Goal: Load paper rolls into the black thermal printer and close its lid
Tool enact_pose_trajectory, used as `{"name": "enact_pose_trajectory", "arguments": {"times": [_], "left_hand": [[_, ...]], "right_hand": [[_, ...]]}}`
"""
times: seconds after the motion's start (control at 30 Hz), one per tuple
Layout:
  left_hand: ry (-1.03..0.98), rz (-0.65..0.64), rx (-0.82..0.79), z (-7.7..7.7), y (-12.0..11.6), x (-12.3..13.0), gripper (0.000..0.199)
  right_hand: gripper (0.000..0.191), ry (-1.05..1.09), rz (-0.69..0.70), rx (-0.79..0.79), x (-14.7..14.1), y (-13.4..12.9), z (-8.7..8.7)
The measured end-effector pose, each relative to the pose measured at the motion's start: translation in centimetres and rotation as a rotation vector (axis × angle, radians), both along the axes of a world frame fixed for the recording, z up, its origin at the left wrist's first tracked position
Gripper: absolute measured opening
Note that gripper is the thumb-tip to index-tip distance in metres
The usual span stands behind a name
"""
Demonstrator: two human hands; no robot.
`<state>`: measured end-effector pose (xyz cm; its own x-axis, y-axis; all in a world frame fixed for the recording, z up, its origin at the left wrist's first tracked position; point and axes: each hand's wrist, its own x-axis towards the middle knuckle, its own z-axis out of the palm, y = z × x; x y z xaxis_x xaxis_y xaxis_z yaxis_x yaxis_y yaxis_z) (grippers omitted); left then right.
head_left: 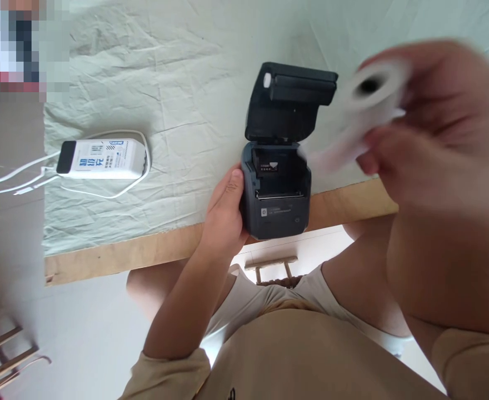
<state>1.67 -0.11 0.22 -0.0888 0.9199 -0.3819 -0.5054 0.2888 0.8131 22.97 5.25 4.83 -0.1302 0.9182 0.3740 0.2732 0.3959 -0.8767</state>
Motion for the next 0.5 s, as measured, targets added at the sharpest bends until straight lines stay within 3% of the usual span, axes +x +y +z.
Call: {"name": "enact_pose_trajectory", "arguments": {"times": [0.1,0.17,0.23,0.33,0.5], "left_hand": [[-0.037,0.049,0.061,-0.2,0.1,0.1,0.015],[-0.073,0.044,0.098,-0.2,0.2,0.2,0.015],[-0.080,0.021,0.109,-0.1,0.4,0.2,0.020],[-0.047,0.004,0.114,0.0,0.4,0.2,0.027],[-0.002,-0.016,0.130,-0.2,0.2,0.1,0.033]], "right_hand": [[0.030,0.177,-0.136,-0.026,1.0,1.4,-2.5],[0.020,0.011,-0.143,-0.018,1.6,2.3,-4.4],[0.021,-0.212,-0.116,0.066,2.0,2.6,-5.7],[0.024,-0.388,-0.085,0.169,2.1,2.5,-6.4],[0.039,-0.458,-0.090,0.145,1.6,2.1,-6.9]]}}
